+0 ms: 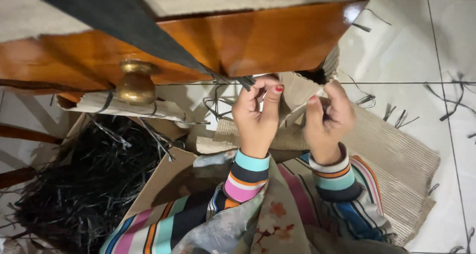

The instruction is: Wrapping wooden chair legs with corrugated cardboard and securing them with plastic ties for protection.

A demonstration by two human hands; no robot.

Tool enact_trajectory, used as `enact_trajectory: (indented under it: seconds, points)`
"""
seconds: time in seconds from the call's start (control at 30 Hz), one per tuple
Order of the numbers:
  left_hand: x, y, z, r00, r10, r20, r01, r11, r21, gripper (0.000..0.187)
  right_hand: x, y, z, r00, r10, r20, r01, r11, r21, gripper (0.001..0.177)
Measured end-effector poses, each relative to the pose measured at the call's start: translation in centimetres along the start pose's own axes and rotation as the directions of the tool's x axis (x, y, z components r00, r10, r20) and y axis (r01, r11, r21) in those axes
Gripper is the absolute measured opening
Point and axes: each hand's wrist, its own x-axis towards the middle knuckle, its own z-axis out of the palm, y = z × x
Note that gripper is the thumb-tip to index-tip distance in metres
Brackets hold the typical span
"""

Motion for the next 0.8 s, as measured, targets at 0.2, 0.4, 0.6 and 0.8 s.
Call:
enact_trajectory:
  seconds: [0.2,0.4,0.6,0.8]
  points:
    - [1.5,-0.4,1.0,0.999,0.047,-0.006,-0.045,0.987,0.154,0.011,1.7,-3.8,0.7,0.991,-0.114,0.074,0.115,0.993,-0.013,0.048]
    - [1.0,-0.2,0.4,0.963,0.223,-0.150,-0.179,0.948,0.264,0.020,3.9,-6.9,0.7,0.977,-0.173,0.121,0.187,0.976,-0.115,0.047]
    - [-1.0,2.8,1.6,0.969,0.203,-0.140,-0.187,0.975,0.117,0.022,4.3,-7.8,0.2,0.968,-0.184,0.172,0.208,0.970,-0.128,0.038]
    - [-1.9,2.8,1.7,0.989,0.086,-0.122,-0.081,0.996,0.044,0.027,5.0,-8.0,-1.3,0.952,-0.100,0.289,0.151,0.975,-0.160,0.040]
